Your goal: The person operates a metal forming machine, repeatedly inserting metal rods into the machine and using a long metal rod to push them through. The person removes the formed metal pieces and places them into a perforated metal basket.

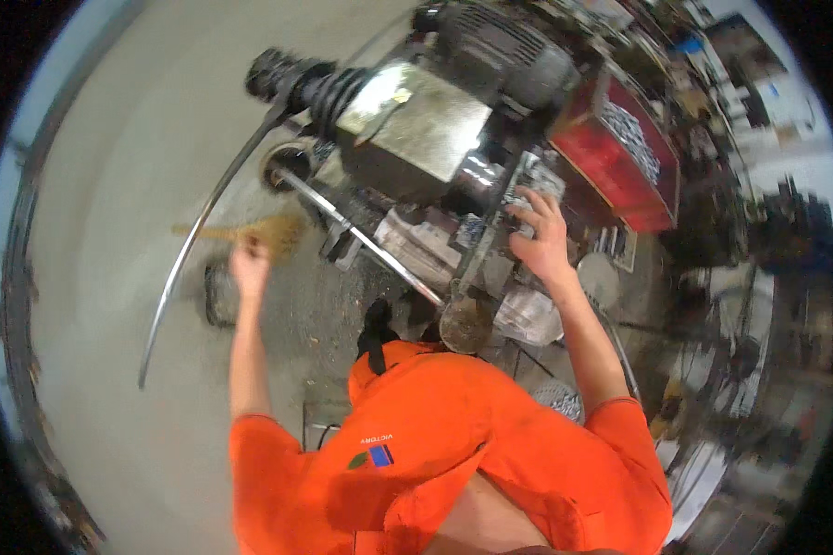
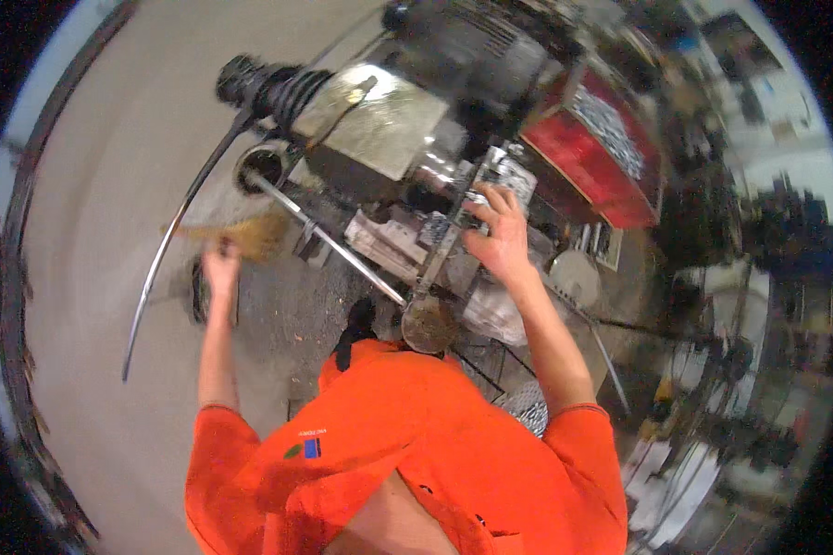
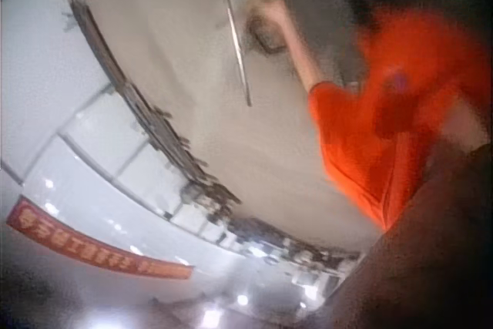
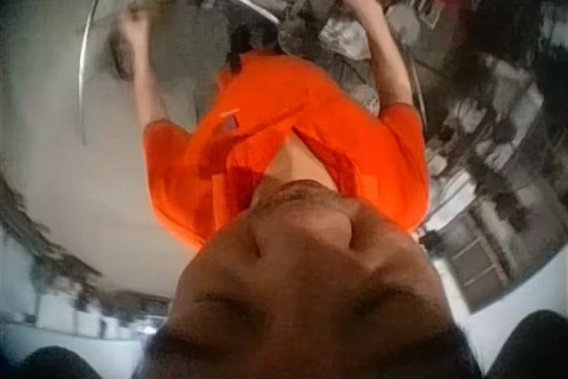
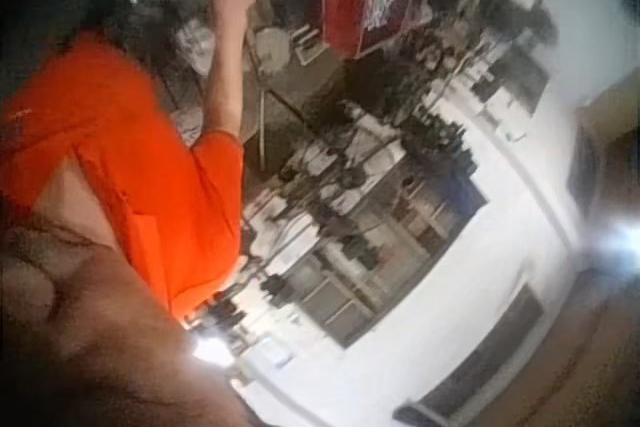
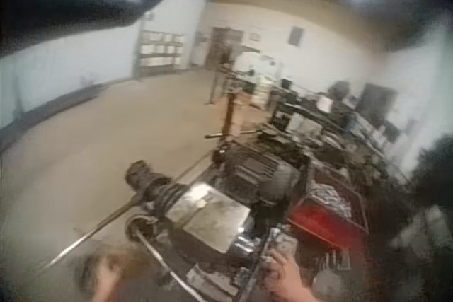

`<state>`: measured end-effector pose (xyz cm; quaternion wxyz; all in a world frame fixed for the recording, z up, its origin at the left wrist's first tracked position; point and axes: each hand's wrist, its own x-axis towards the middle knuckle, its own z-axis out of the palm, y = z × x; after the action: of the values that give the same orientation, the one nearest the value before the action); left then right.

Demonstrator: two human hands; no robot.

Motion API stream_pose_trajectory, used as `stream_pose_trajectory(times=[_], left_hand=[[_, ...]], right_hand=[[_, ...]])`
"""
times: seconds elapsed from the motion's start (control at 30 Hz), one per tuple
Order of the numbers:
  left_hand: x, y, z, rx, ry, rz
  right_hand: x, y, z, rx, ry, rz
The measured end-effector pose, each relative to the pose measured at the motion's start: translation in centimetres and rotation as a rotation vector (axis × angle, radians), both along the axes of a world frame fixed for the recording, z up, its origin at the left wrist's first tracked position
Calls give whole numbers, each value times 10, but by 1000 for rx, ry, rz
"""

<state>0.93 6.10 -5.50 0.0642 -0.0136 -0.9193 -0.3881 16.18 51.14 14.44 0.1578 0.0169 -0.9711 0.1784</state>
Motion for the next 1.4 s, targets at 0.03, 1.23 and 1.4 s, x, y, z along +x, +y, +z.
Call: stream_pose_trajectory(times=[0.03,1.23,1.4], left_hand=[[1,9,-60,156,-99,-178],[12,171,15,423,-456,50],[16,182,9,577,-329,66]], right_hand=[[11,-1,5,32,28,-21],[468,99,-181,-204,-690,-1412],[427,13,-201,-651,-106,-1300]])
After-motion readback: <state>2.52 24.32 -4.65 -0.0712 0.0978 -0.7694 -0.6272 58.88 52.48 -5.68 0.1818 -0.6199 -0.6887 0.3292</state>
